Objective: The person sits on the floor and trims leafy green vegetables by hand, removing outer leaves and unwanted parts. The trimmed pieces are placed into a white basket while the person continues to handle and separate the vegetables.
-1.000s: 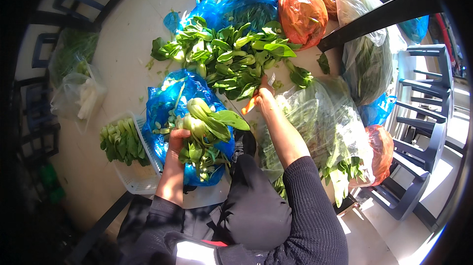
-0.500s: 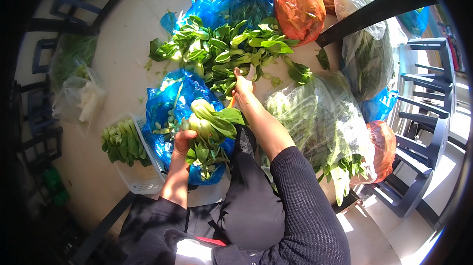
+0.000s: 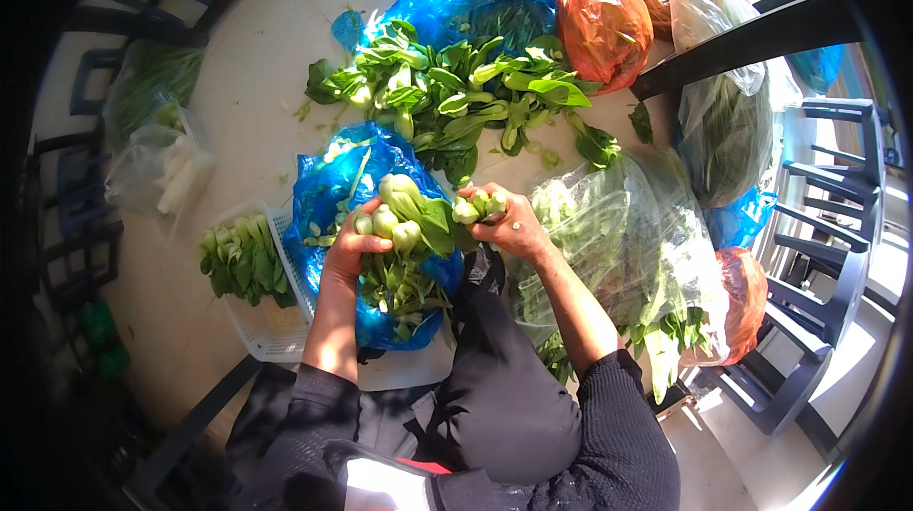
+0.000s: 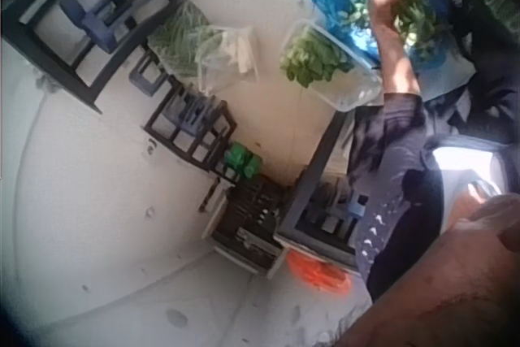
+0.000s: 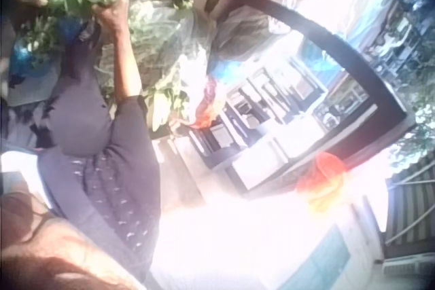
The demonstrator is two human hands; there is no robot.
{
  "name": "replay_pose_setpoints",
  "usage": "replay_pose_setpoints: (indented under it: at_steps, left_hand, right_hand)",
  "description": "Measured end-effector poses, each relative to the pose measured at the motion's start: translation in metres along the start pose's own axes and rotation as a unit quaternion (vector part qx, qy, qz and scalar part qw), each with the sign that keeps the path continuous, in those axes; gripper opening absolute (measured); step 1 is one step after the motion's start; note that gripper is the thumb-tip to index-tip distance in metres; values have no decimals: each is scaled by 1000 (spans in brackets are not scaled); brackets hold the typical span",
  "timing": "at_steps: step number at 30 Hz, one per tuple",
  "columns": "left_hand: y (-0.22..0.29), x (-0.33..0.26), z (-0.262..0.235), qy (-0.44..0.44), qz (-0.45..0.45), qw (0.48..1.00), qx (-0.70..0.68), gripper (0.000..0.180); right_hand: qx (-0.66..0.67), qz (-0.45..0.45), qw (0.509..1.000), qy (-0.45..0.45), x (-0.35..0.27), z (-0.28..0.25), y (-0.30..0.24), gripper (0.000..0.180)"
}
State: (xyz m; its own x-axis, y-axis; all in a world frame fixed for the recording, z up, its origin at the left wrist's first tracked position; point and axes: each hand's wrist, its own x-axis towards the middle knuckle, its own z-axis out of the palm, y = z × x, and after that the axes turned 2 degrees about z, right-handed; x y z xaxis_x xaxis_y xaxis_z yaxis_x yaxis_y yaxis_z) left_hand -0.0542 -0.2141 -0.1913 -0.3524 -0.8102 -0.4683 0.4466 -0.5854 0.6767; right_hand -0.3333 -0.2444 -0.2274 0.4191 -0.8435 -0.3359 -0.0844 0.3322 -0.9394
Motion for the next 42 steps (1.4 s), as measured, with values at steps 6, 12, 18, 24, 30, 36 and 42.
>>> replay_pose_setpoints:
  at_steps: [6, 12, 18, 24, 30, 36, 42]
  left_hand:
    - [18, -28, 11, 2, 9, 1000, 11, 76]
    - [38, -70, 56, 116, 98, 982, -115, 63]
    - [70, -95, 107, 71, 253, 939, -224, 41]
    - [109, -146, 171, 149, 440, 882, -71, 27]
    - [138, -230, 192, 102, 487, 867, -38, 34]
    - [120, -252, 158, 99, 430, 895, -66, 45]
    - [100, -265, 136, 62, 205, 976, 33, 53]
  right_hand:
    - [61, -65, 996, -27, -2, 38, -50, 56]
    - [81, -43, 995, -38, -19, 80, -117, 78]
    - [48, -87, 987, -127, -50, 108, -203, 94]
    - [63, -126, 973, -182, -136, 123, -310, 83]
    - [101, -46, 937, -331, -168, 150, -345, 67]
    - [-25, -232, 966, -113, -163, 210, -309, 76]
    - [-69, -131, 985, -85, -131, 216, -264, 54]
